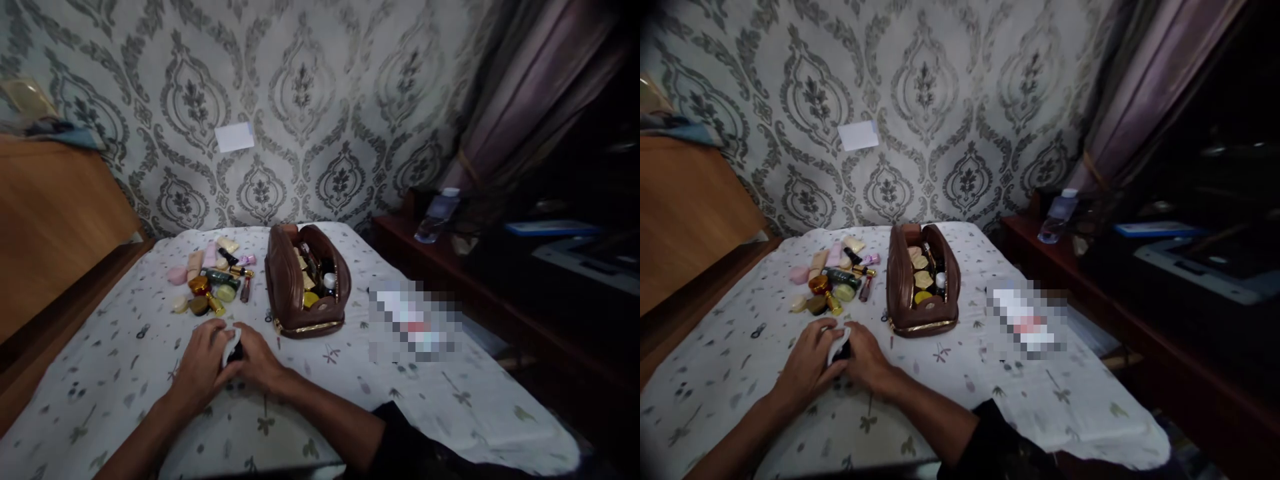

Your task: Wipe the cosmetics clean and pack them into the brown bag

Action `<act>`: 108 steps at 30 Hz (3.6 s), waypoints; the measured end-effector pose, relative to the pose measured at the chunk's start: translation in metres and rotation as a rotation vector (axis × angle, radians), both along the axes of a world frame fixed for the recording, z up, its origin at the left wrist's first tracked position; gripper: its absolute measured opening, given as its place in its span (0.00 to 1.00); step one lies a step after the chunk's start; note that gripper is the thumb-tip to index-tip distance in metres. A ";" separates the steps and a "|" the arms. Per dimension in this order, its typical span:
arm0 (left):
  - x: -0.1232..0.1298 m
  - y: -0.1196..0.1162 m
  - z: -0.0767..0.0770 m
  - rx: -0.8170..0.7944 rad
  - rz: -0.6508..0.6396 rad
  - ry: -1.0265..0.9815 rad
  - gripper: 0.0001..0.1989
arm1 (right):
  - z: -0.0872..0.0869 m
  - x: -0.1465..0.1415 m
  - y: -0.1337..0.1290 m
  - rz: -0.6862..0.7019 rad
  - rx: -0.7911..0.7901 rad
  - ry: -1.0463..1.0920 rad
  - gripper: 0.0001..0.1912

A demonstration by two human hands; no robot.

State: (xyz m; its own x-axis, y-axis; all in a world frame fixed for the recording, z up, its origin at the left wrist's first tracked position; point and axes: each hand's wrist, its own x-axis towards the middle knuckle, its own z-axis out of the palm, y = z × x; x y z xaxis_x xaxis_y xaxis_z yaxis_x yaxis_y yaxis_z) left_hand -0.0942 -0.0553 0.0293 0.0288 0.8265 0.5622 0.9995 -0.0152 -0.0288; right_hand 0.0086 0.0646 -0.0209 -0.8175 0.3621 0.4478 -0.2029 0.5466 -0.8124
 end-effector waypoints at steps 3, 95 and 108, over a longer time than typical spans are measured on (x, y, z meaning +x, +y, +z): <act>-0.011 0.002 -0.008 0.021 -0.075 0.043 0.15 | 0.005 0.001 0.000 -0.022 0.004 -0.026 0.21; -0.010 0.002 0.024 -0.070 0.284 -0.424 0.22 | 0.017 0.002 -0.008 0.013 0.360 -0.276 0.28; -0.005 -0.013 0.017 -0.117 0.281 -0.430 0.19 | 0.020 0.006 -0.013 0.000 0.401 -0.269 0.32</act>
State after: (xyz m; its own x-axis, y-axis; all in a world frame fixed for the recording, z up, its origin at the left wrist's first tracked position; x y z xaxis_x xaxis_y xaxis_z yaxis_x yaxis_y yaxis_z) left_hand -0.0993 -0.0679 0.0460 -0.4158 0.8274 0.3776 0.8867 0.2764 0.3707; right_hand 0.0143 0.0518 -0.0005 -0.9235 0.2040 0.3248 -0.0146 0.8275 -0.5612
